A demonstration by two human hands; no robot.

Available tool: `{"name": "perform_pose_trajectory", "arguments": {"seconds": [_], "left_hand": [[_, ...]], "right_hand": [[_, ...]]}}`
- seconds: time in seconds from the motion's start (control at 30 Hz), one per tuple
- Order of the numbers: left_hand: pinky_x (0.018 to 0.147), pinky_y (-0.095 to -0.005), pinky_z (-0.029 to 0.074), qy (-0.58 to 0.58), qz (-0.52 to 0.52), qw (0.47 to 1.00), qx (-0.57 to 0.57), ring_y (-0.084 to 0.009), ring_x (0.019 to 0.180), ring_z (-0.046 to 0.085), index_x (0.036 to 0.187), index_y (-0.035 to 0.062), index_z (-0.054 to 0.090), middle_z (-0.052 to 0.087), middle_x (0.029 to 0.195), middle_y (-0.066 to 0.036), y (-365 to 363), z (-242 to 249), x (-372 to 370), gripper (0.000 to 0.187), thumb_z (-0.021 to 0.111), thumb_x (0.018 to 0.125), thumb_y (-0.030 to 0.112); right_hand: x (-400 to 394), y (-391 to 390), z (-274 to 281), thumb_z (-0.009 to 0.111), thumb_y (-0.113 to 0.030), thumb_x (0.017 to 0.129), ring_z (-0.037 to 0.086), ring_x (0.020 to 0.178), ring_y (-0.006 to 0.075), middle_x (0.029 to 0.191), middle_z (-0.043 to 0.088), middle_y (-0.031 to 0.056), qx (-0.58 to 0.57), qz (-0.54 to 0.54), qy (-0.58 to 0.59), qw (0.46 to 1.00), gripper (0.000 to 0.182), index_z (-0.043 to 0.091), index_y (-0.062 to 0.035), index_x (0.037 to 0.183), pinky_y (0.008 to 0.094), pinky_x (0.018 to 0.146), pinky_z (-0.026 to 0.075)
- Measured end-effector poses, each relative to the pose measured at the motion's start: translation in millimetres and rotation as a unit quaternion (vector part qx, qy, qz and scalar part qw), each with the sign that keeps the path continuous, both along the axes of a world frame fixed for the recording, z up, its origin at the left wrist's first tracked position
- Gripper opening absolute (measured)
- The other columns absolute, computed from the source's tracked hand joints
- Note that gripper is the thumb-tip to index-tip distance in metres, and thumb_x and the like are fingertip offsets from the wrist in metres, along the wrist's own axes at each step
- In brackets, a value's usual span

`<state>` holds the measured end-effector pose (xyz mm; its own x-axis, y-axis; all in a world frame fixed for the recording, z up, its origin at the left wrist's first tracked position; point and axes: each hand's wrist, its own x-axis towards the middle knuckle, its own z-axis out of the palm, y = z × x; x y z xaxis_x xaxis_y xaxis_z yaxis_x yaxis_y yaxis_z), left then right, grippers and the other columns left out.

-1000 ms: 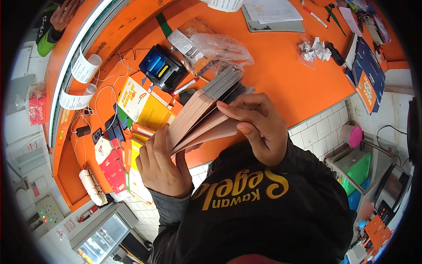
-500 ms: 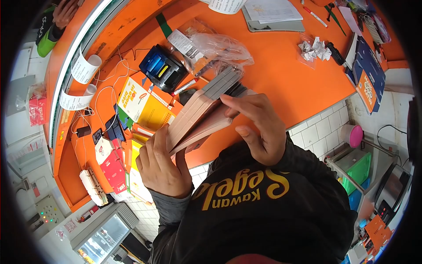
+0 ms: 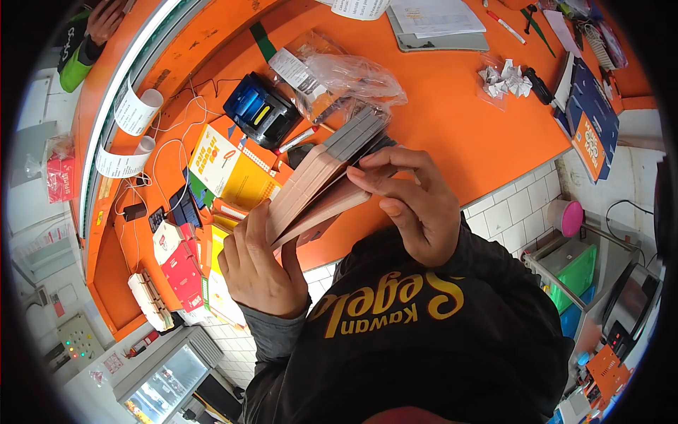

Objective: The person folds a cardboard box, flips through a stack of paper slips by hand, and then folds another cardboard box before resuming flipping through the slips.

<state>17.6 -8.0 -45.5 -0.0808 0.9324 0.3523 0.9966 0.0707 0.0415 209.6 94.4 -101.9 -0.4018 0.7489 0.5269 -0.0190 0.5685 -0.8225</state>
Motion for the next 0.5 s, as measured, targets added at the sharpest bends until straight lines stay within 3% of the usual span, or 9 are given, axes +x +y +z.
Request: {"name": "perform_pose_trajectory", "arguments": {"seconds": [0.3,0.5], "left_hand": [[0.079,-0.0437,0.043,0.0,0.002,1.0,0.002,-0.033,0.09,0.06,0.136,0.0021,0.049,0.063,0.113,-0.015,-1,-1,0,0.066,0.072,0.074,0.007],[0.08,-0.0438,0.043,0.004,0.001,1.0,0.003,-0.033,0.09,0.06,0.135,0.0018,0.049,0.063,0.114,-0.015,0,0,0,0.067,0.072,0.072,0.007]], "right_hand": [[3,-1,10,0.065,-0.008,0.091,0.055,0.099,0.0253,0.114,0.057,0.0103,0.004,-0.001,-0.069,0.998,0.045,0.06,-0.0083,0.136,0.0342,0.087,0.048],[0,-2,4,0.066,-0.008,0.09,0.055,0.099,0.0238,0.112,0.057,0.0089,0.0,0.002,-0.031,1.0,0.044,0.062,-0.0089,0.134,0.0335,0.086,0.048]]}}
